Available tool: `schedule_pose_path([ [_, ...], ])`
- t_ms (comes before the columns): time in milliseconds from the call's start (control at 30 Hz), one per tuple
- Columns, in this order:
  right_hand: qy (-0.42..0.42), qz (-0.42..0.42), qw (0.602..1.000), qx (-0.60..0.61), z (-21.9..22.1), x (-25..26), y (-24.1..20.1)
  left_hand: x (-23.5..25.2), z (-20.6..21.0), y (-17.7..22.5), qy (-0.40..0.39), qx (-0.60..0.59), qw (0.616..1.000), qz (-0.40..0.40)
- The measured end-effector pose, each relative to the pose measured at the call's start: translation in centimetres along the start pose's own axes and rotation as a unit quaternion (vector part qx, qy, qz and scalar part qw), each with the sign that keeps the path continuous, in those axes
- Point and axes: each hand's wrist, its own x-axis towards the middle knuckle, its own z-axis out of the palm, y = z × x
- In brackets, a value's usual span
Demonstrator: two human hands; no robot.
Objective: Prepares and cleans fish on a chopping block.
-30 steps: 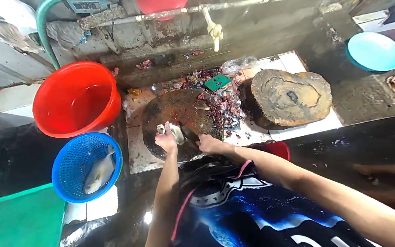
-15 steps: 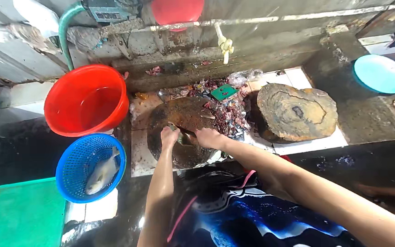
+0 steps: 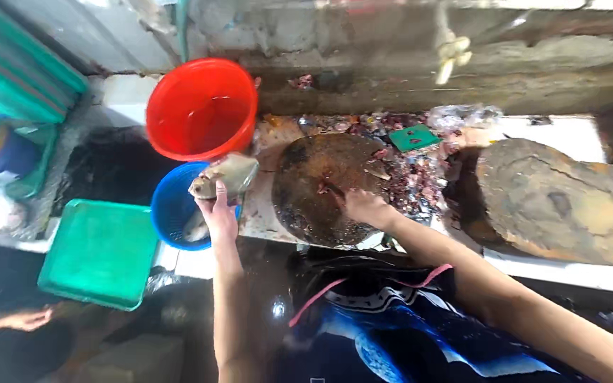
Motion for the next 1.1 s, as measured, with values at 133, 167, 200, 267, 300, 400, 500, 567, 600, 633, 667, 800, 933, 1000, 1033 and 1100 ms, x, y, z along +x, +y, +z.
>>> schedule_pose_path([
  [133, 0.007, -0.024, 0.999, 0.022, 0.7, 0.2, -1.8, 2.6, -8.0, 0.7, -0.024, 0.487, 0.871, -0.063],
  [167, -0.001, -0.068, 0.997, 0.030, 1.4, 1.0, -2.1, 3.6, -9.4, 0.1, -0.052, 0.576, 0.812, -0.078],
  [200, -0.015, -0.115, 0.992, 0.041, 2.4, 2.0, -1.9, 4.6, -10.5, -0.7, -0.088, 0.639, 0.758, -0.093],
  [267, -0.051, -0.173, 0.982, 0.055, 4.4, 4.3, -0.1, 5.7, -11.6, -2.5, -0.162, 0.711, 0.675, -0.114],
  [300, -0.055, -0.180, 0.980, 0.066, 4.7, 5.2, 1.2, 6.1, -12.1, -3.3, -0.184, 0.727, 0.653, -0.106],
  [400, 0.000, -0.113, 0.985, 0.134, 2.9, 7.2, 6.2, 6.8, -12.2, -3.7, -0.229, 0.748, 0.620, -0.069],
  [500, 0.137, 0.024, 0.978, 0.154, -0.3, 9.0, 10.3, 6.0, -11.1, -3.0, -0.249, 0.770, 0.586, -0.046],
  [567, 0.192, 0.106, 0.959, 0.181, -2.5, 8.9, 10.9, 6.1, -10.9, -2.6, -0.228, 0.768, 0.597, -0.039],
  [600, 0.208, 0.117, 0.952, 0.191, -3.2, 8.3, 10.6, 6.1, -11.1, -2.5, -0.207, 0.753, 0.624, -0.039],
  [633, 0.224, 0.105, 0.949, 0.196, -3.3, 7.3, 9.9, 6.1, -11.5, -2.4, -0.176, 0.732, 0.657, -0.033],
  [667, 0.237, 0.072, 0.949, 0.197, -2.8, 6.2, 8.9, 6.0, -11.8, -2.1, -0.139, 0.707, 0.693, -0.024],
  [800, 0.186, -0.022, 0.972, 0.141, 4.8, 2.8, 5.1, 3.2, -11.9, 1.1, -0.027, 0.589, 0.808, 0.005],
  [933, 0.079, 0.006, 0.980, 0.184, 2.1, 3.1, 3.6, -3.1, -6.2, 4.6, -0.146, 0.364, 0.911, 0.128],
  [1000, 0.168, -0.034, 0.958, 0.228, -2.6, 2.1, 4.1, -5.6, -0.2, 2.1, -0.250, 0.195, 0.947, 0.044],
  [1033, 0.235, -0.075, 0.936, 0.249, -5.0, 1.4, 4.4, -6.0, 2.8, -0.1, -0.287, 0.158, 0.944, -0.030],
  [1100, 0.349, -0.171, 0.872, 0.298, -7.5, -0.1, 4.9, -5.7, 7.0, -5.4, -0.337, 0.226, 0.902, -0.150],
])
